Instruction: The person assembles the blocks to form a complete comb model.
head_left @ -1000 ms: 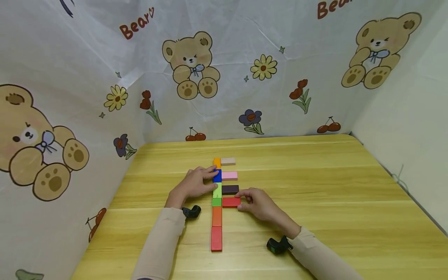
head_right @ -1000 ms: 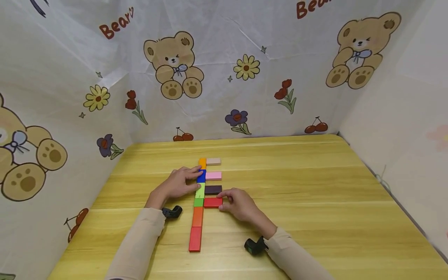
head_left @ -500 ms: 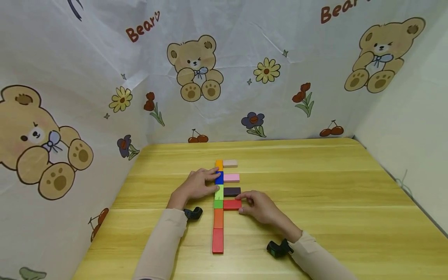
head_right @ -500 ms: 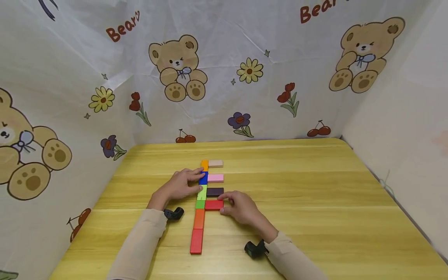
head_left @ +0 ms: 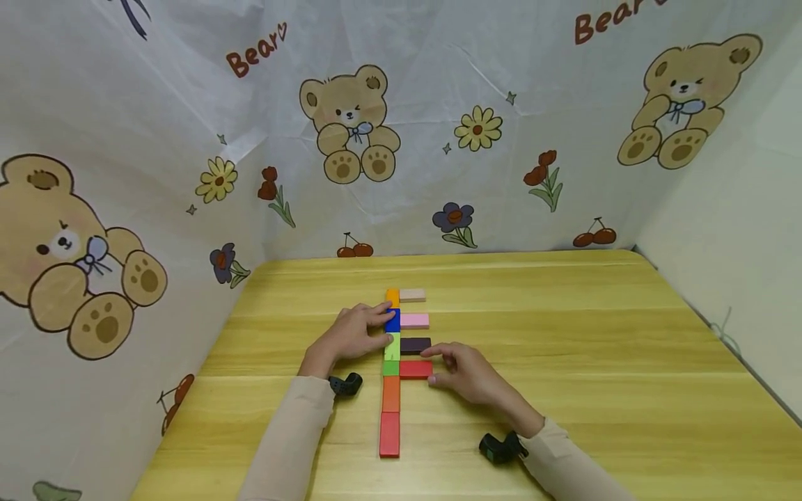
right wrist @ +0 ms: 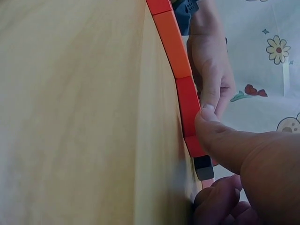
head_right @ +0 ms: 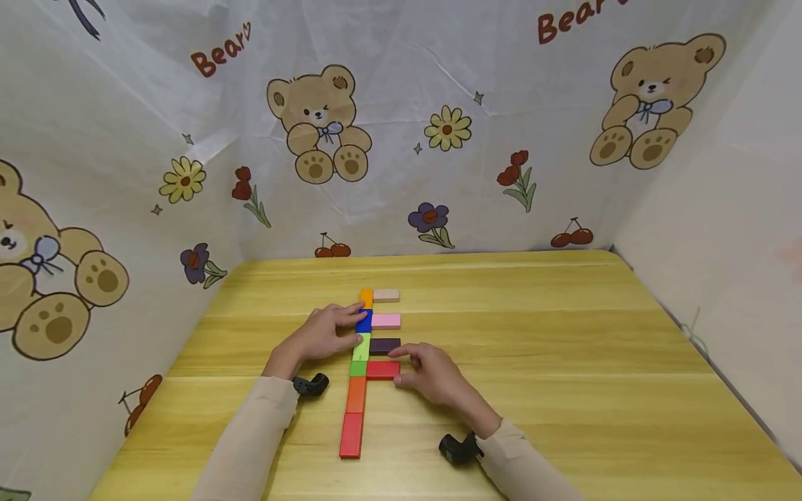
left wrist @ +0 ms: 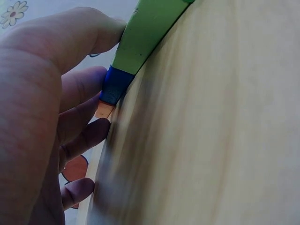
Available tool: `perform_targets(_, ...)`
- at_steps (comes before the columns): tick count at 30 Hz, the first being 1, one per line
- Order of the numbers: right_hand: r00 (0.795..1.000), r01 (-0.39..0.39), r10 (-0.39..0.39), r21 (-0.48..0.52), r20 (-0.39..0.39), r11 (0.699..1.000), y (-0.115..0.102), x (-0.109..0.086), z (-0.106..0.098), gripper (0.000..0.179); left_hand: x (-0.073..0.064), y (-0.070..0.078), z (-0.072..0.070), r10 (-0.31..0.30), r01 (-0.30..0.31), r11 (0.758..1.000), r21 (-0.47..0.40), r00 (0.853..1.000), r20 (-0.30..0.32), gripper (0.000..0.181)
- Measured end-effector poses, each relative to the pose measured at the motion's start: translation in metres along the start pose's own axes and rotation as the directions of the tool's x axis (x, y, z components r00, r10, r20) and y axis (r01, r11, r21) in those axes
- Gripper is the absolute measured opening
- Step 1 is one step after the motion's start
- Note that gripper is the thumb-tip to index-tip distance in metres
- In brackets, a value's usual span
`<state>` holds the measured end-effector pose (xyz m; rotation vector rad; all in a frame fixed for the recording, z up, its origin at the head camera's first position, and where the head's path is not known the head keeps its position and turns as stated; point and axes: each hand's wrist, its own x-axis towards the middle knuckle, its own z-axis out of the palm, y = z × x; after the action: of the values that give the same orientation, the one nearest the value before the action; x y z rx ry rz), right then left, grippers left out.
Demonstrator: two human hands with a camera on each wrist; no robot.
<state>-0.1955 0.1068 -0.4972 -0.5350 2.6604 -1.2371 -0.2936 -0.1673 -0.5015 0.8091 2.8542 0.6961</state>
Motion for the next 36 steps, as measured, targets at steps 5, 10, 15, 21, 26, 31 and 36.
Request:
perform_targets(5, 1.000, -0.008, 0.007, 0.034, 0.011, 0.999, 0.000, 0.002, -0.002, 0.032, -0.001, -0.001, 0.000, 0.004, -0.004, 1.000, 0.001, 1.000, -0.004, 0.061)
perform_targets(10, 0.999, -0.040, 0.038, 0.062, 0.034, 0.997, -0.002, 0.002, -0.003, 0.030, -0.001, -0.002, -0.001, 0.002, -0.002, 1.000, 0.006, 1.000, -0.006, 0.061)
perform_targets(15, 0.998, -0.045, 0.042, 0.060, 0.050, 0.997, -0.005, 0.001, -0.005, 0.030, 0.000, -0.002, -0.001, 0.020, -0.020, 1.000, 0.018, 1.000, -0.005, 0.061)
perform_targets(21, 0.997, -0.041, 0.035, 0.092, 0.068, 0.995, -0.005, 0.000, -0.007, 0.030, 0.000, -0.004, -0.001, 0.024, -0.024, 1.000, 0.021, 1.000, -0.010, 0.060)
perform_targets(26, 0.998, -0.035, 0.028, 0.114, 0.061, 0.993, -0.007, -0.001, -0.009, 0.030, -0.001, -0.003, -0.002, 0.035, -0.035, 0.999, 0.003, 0.999, -0.015, 0.061)
perform_targets(31, 0.999, -0.041, 0.040, 0.090, 0.016, 0.995, -0.010, -0.003, -0.013, 0.031, -0.002, -0.003, -0.002, 0.020, -0.021, 0.999, -0.028, 1.000, -0.013, 0.065)
perform_targets(36, 0.996, -0.058, 0.064, 0.096, -0.062, 0.994, -0.014, -0.002, -0.021, 0.033, -0.001, -0.003, -0.004, 0.020, -0.022, 0.998, -0.055, 0.999, -0.034, 0.067)
